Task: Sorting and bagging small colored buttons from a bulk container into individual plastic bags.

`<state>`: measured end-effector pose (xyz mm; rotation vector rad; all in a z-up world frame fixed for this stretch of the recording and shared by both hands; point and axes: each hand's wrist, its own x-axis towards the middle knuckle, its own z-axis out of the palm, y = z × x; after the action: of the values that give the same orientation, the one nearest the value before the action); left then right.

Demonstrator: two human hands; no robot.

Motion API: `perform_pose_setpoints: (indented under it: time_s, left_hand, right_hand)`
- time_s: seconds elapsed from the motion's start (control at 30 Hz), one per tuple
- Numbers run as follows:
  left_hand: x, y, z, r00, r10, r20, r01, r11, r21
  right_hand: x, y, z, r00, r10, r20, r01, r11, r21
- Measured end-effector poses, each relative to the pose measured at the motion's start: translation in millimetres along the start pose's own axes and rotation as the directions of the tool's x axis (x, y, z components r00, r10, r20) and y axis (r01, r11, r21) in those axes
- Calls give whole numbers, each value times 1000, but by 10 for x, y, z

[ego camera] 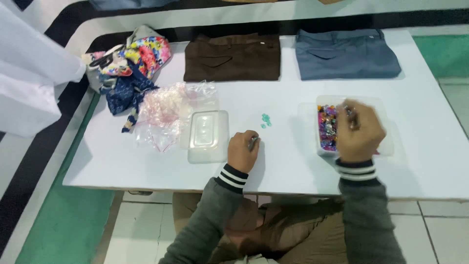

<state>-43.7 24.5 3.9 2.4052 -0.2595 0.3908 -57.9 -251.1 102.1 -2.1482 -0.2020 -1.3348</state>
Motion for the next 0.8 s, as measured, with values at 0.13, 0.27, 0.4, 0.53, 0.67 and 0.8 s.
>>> perform_pose_setpoints:
  time_s: [0.13, 0.27, 0.4, 0.53, 0.67, 0.8]
  left_hand:
    - [140, -86, 117, 993, 117, -33, -117, 993, 23]
    - [231, -113, 184, 991, 131, -3, -130, 988, 82]
    - [216, -87, 81, 997, 76, 23, -77, 996, 40]
    - [151, -108, 30, 998, 60, -16, -58, 990, 125]
    - [141, -169, 149, 995, 100, -18, -98, 991, 87]
    - [225, -97, 136, 994, 113, 12, -113, 992, 47]
  right_hand:
    - [-316, -550, 402, 989, 36, 140, -64, 978, 197]
    - [-598, -532, 787, 767, 236, 597, -299, 954, 6]
    - [-520, -535, 943, 586, 371, 721, -376, 912, -163]
    - [-546, -556, 972, 598, 327, 732, -341, 930, -136]
    - [-597, -553, 950, 600, 319, 734, -367, 925, -101]
    - [-592, -528, 981, 602, 332, 726, -379, 919, -107]
